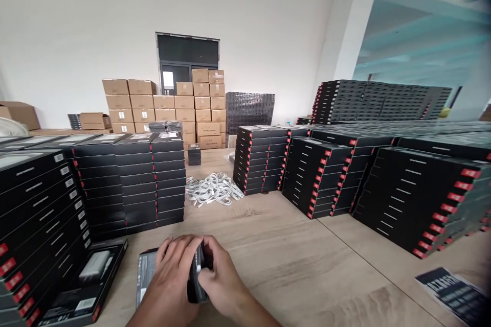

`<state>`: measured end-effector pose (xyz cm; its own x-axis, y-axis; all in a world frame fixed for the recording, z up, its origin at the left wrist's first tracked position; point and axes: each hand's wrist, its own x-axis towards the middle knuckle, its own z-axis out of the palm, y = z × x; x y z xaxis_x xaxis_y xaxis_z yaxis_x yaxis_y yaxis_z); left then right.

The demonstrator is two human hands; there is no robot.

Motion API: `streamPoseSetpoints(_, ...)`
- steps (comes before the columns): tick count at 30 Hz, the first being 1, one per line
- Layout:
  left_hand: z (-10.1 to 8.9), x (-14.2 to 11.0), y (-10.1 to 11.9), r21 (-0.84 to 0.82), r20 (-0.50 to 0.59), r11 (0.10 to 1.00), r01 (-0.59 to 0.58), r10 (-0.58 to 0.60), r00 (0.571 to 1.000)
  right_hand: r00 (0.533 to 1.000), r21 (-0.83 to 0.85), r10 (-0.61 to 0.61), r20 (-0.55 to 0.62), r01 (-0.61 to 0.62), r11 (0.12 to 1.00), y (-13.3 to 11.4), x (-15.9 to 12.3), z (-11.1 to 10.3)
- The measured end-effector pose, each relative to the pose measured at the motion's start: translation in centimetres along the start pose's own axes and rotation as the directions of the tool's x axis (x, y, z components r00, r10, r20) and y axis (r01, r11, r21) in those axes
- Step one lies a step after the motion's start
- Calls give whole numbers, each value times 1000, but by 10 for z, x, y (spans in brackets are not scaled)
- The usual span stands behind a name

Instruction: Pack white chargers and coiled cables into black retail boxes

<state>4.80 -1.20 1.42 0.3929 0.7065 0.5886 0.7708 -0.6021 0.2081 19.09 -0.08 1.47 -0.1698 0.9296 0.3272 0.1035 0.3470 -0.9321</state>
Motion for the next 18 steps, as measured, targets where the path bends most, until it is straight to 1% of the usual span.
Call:
streamPoseSetpoints(2, -1, 0, 2, -17, 24, 1000, 18, -18, 1000, 1000, -16, -4, -31, 4, 1000, 4, 0, 2)
streamPoseSetpoints(4, -3, 0, 4, -30, 47, 999, 26, -24, 999, 1000, 1, -3, -16, 3, 1000, 6, 1, 2)
streamPoseSetpoints(7, -6, 0, 4, -29, 57, 999, 35, -34, 998, 1000, 87, -4, 16, 2, 996, 8, 3, -2)
streamPoseSetpoints(9, -7, -1, 2, -33, 45, 999, 32, -31, 999, 1000, 150, -1, 18, -2, 989, 12, 7, -7)
streamPoseSetpoints(12, -7, -3, -2, -43, 2, 998, 38, -38, 999, 997, 239, 71, 20, -73, 968, 19, 12, -15)
streamPoseSetpoints(13, -6, -4, -3, -37, -16, 998, 51, -52, 999, 997, 239, 78, -2, -75, 968, 19, 12, -18)
streamPoseSetpoints(14, -6, -4, -4, -25, -33, 997, 70, -71, 997, 997, 207, 50, -51, -39, 978, 18, 12, -20)
streamPoseSetpoints(15, -5, -4, -4, -5, -49, 996, 90, -90, 995, 993, 131, -23, -118, 38, 991, 15, 11, -21)
streamPoseSetpoints(16, -4, -5, -4, 18, -65, 994, 105, -104, 992, 976, 11, -135, -172, 139, 990, 10, 9, -22)
streamPoseSetpoints(17, -3, -5, -4, 43, -80, 992, 114, -111, 991, 945, -132, -268, -186, 246, 960, 5, 6, -22)
streamPoseSetpoints(18, -2, -4, -4, 67, -95, 991, 120, -113, 989, 912, -264, -383, -147, 337, 904, -1, 4, -22)
